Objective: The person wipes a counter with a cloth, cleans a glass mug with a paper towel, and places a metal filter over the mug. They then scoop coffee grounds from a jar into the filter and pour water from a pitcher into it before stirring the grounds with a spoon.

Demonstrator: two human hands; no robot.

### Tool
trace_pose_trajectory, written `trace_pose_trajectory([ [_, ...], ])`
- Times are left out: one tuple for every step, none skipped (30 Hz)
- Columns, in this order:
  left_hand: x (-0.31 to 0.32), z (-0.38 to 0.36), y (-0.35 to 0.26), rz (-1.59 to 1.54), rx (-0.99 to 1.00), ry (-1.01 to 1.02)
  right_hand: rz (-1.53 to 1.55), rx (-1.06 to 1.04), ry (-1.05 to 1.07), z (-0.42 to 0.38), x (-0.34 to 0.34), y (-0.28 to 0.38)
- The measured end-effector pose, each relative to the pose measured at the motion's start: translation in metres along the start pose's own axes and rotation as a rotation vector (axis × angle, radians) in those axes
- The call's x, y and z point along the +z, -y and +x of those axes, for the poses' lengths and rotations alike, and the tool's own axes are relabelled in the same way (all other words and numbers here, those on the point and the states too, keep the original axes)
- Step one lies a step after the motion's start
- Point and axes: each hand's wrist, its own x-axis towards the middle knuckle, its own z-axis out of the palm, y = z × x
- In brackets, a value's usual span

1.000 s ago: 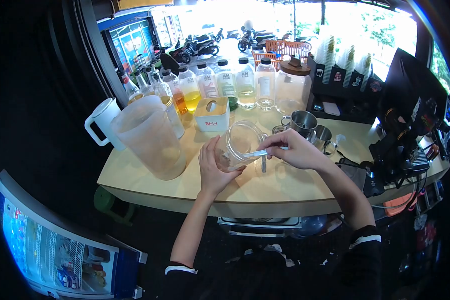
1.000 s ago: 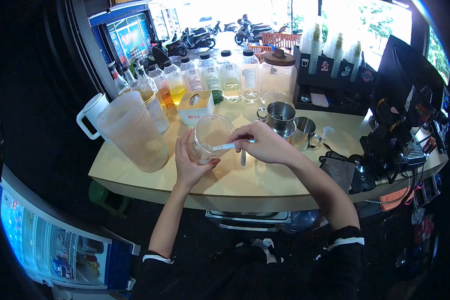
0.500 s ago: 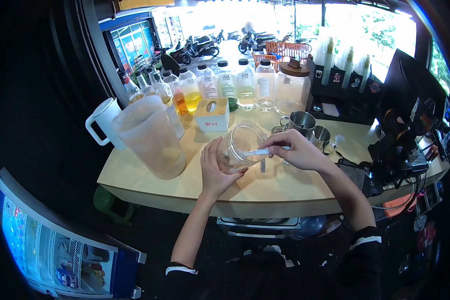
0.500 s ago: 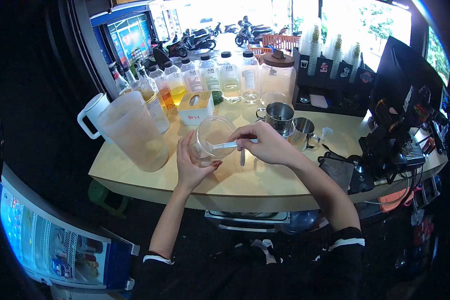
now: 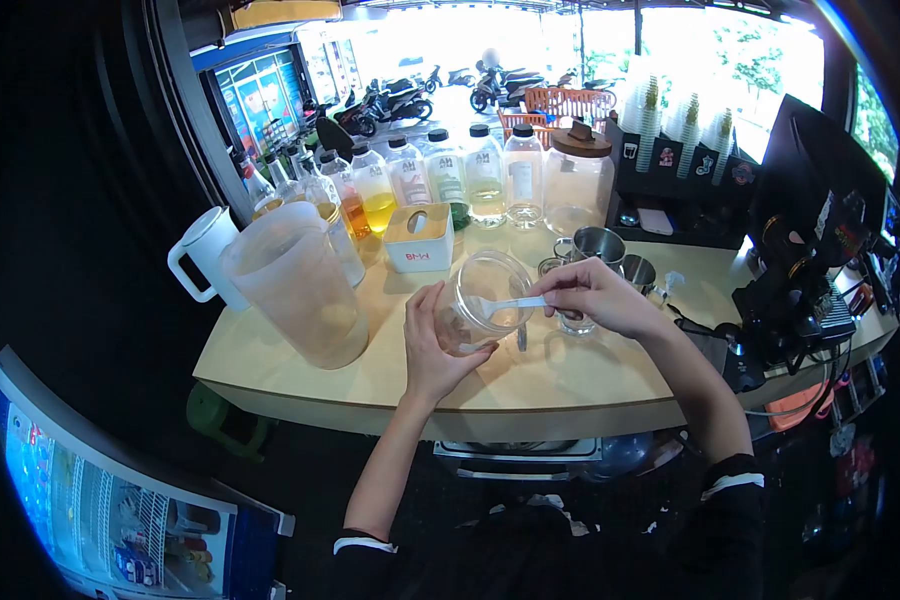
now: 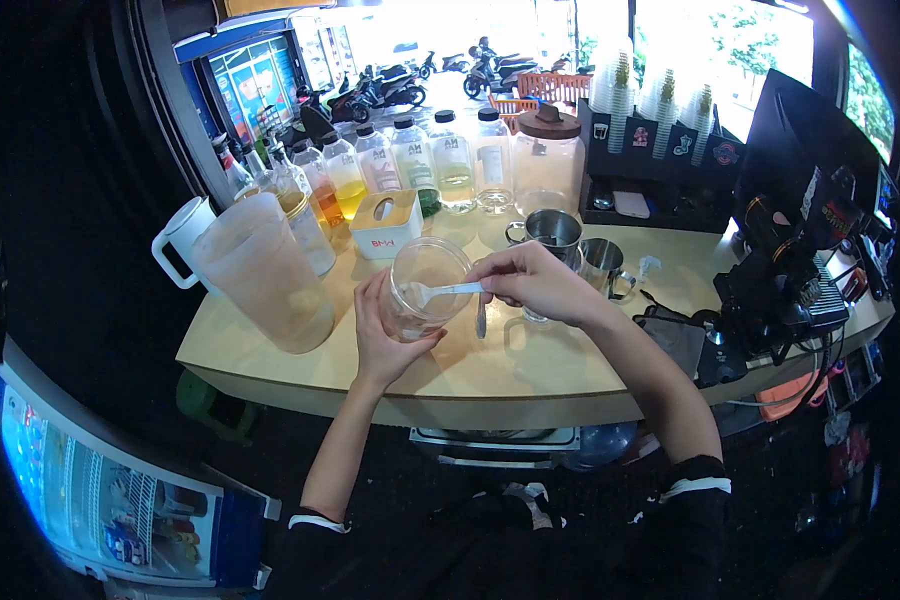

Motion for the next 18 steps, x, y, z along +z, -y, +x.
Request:
trace_pose_trajectory([
  [0.001,0.000,0.000,-0.001,0.002,0.001,0.000,0.000,-0.003,0.001,-0.004,-0.002],
  [0.001,0.000,0.000,-0.024,-0.005,-0.012,0.045,-0.030,0.001,0.002,-0.010,-0.006],
  [0.001,0.000,0.000,-0.047,-0.013,-0.024,0.091,-0.060,0.004,0.003,-0.013,-0.007],
  [0.002,0.000,0.001,-0.049,-0.010,-0.023,0.074,-0.035,-0.041,0.002,-0.014,-0.004],
  [0.004,0.000,0.003,-0.077,-0.024,-0.028,0.073,-0.035,-0.045,0.003,-0.016,-0.004],
  [0.006,0.000,0.005,-0.106,-0.038,-0.032,0.126,-0.040,-0.050,0.003,-0.020,-0.003],
  [0.009,0.001,0.008,-0.110,-0.034,-0.029,0.179,-0.044,-0.055,0.003,-0.024,-0.003],
  [0.011,0.001,0.011,-0.153,-0.063,-0.029,0.191,-0.052,-0.059,0.004,-0.030,-0.003],
  [0.013,0.002,0.013,-0.198,-0.091,-0.029,0.189,-0.052,-0.066,0.004,-0.035,-0.002],
  [0.016,0.004,0.015,-0.204,-0.085,-0.026,0.250,-0.047,-0.073,0.004,-0.040,0.000],
  [0.018,0.007,0.016,-0.241,-0.105,-0.038,0.310,-0.043,-0.081,0.003,-0.045,0.002],
  [0.021,0.009,0.019,-0.279,-0.125,-0.048,0.313,-0.078,-0.104,0.002,-0.049,0.004],
  [0.026,0.010,0.026,-0.288,-0.119,-0.043,0.309,-0.078,-0.116,-0.001,-0.053,0.008],
  [0.032,0.010,0.037,-0.332,-0.182,-0.057,0.289,-0.048,-0.166,-0.006,-0.057,0.013],
  [0.035,0.013,0.041,-0.375,-0.246,-0.071,0.268,-0.018,-0.216,-0.008,-0.062,0.015],
  [0.038,0.016,0.045,-0.427,-0.293,-0.058,0.235,-0.054,-0.226,-0.009,-0.070,0.011],
  [0.042,0.020,0.049,-0.436,-0.291,-0.054,0.229,-0.051,-0.234,-0.012,-0.077,0.009],
  [0.047,0.024,0.053,-0.449,-0.285,-0.072,0.209,-0.049,-0.256,-0.016,-0.083,0.008],
])
